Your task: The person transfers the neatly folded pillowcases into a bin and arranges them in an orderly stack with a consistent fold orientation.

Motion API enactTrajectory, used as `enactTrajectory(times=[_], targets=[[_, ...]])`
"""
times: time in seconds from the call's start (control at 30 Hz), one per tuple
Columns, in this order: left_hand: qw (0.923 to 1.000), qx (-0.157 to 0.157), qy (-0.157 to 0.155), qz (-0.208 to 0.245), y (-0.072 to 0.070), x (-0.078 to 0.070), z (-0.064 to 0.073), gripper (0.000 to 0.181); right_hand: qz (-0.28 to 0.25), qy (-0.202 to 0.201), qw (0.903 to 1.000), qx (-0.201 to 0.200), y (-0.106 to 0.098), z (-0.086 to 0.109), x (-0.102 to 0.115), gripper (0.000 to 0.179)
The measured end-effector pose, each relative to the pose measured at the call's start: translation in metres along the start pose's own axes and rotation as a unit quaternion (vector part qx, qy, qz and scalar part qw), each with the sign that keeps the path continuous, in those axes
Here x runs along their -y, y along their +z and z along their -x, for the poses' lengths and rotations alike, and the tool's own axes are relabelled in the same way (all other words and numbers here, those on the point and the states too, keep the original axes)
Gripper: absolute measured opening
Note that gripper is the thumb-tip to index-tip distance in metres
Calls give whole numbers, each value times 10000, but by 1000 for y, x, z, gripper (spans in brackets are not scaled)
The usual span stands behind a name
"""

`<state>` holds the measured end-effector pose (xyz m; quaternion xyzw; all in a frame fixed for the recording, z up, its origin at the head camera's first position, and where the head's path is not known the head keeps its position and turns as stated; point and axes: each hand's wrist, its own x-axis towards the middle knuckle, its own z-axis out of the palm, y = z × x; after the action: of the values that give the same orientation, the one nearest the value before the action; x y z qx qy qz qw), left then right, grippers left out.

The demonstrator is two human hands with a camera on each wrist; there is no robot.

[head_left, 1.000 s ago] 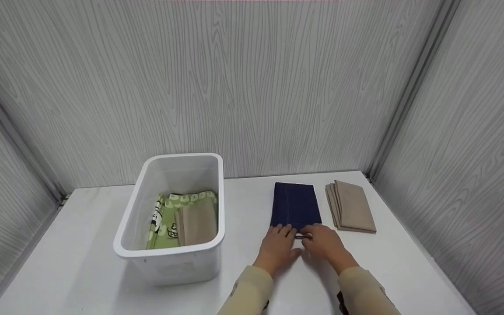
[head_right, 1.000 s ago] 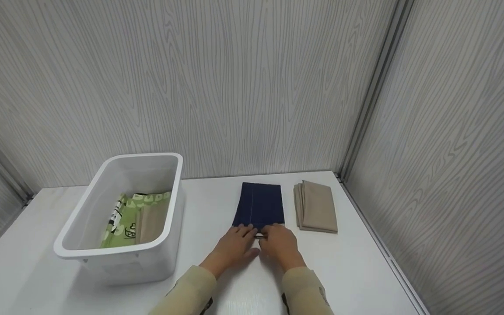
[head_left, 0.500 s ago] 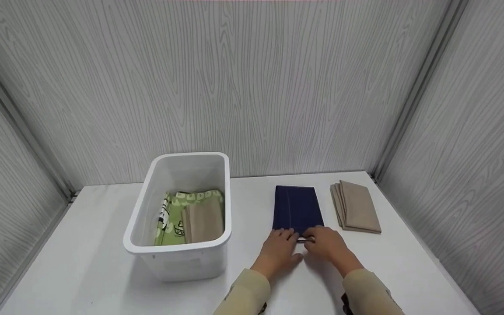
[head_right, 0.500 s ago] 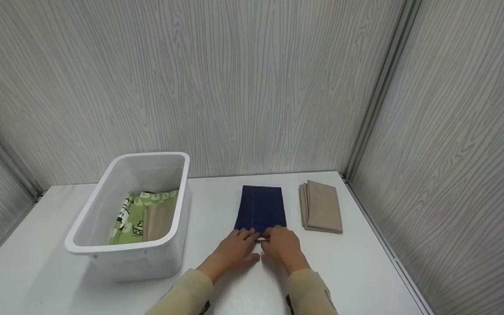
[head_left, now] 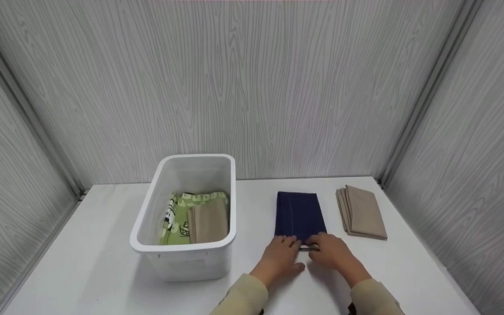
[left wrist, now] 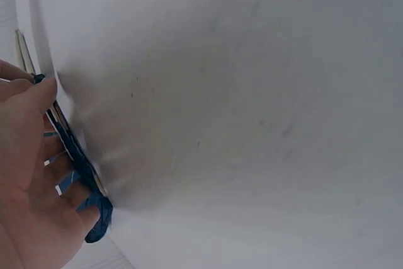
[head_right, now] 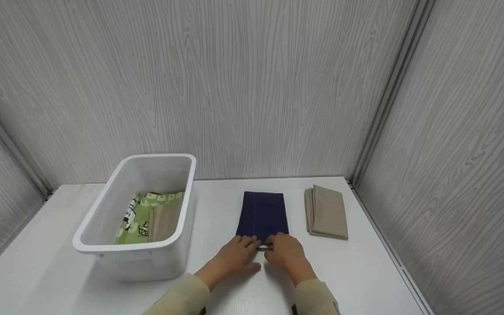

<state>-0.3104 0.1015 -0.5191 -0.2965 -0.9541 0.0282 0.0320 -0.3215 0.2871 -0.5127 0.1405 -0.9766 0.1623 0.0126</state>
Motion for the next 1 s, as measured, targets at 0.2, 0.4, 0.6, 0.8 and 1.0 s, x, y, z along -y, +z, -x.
enactTrajectory(times=[0.2,0.4,0.6,0.8,1.0], targets=[[9998,-222,17,-21,4,-1,1,61,89,4,9999,101,-3,4,4,30],[9996,-293,25,5,2,2,7,59,40,-66,9998,205,-5,5,10,31],[9996,-253,106,-82,1,3,17,62,-16,-286,9994,202,-1,10,13,33],[9995,-291,41,108,-4,2,23,59,63,-358,9991,209,0,17,17,30],[9996,-119,-22,258,-7,0,25,58,133,-488,9985,220,1,22,20,33]])
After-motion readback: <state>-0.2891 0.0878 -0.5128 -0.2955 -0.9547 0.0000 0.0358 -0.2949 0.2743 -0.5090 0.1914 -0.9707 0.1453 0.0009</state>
